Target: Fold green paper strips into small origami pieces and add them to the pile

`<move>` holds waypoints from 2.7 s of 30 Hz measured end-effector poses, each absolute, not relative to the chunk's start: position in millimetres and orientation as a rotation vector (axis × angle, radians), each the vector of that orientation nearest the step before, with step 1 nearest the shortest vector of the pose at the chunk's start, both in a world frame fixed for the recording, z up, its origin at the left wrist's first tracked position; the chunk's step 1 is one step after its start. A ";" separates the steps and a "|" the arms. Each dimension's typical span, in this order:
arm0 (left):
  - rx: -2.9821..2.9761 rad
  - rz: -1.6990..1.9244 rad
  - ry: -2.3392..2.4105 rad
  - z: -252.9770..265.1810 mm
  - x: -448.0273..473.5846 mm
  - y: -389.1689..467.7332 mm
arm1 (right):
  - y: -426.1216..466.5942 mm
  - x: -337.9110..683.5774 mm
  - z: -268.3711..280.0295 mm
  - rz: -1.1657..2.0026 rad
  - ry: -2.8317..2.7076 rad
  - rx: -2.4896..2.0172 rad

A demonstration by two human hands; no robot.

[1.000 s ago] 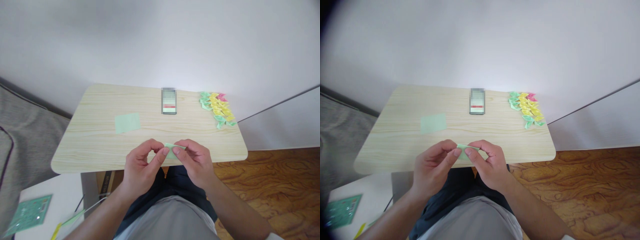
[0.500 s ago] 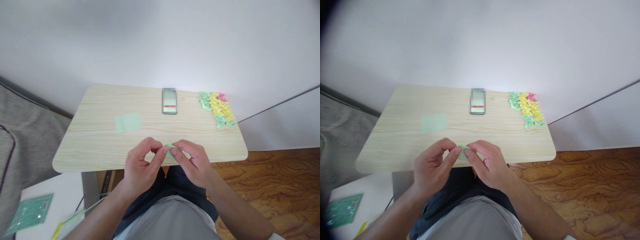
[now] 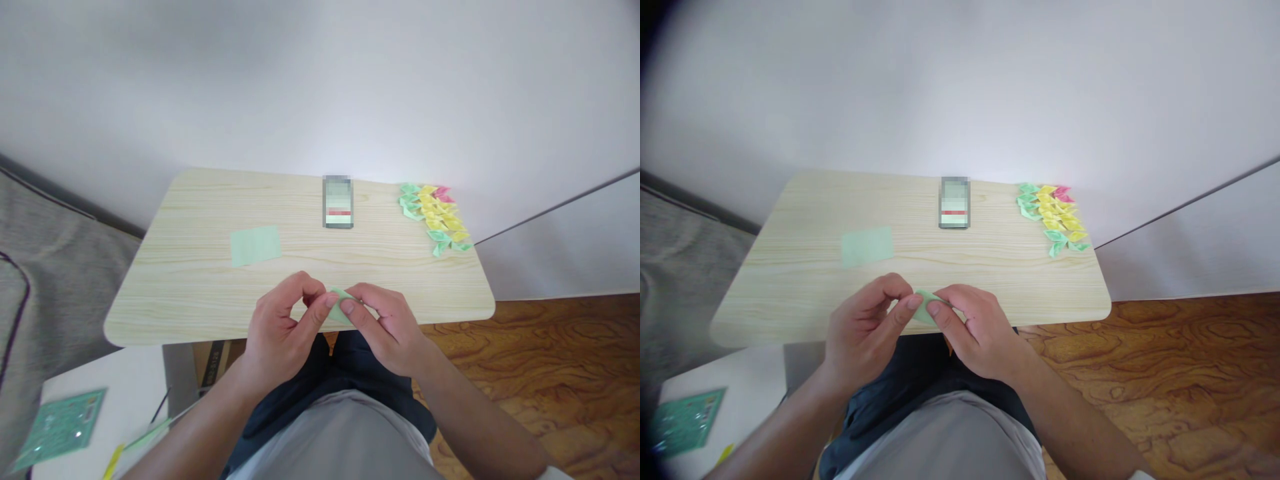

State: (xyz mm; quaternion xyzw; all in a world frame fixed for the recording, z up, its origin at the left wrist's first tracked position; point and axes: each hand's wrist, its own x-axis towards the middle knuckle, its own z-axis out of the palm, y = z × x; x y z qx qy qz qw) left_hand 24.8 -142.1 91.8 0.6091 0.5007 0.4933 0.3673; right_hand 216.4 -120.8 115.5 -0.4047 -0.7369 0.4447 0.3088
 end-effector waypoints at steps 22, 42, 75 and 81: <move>1.332 1.356 1.121 87.7 26.0 -139.9 | -119.9 217.3 96.1 1.596 -1.316 -0.966; 1.752 1.383 1.209 88.5 28.2 -131.8 | -116.1 220.2 103.9 1.874 -1.150 -1.055; 0.910 1.318 0.924 89.3 29.4 -133.0 | -118.4 220.4 79.2 1.660 -1.104 -0.924; 0.986 1.273 1.001 91.8 30.0 -133.3 | -117.3 221.1 84.4 1.699 -1.097 -0.941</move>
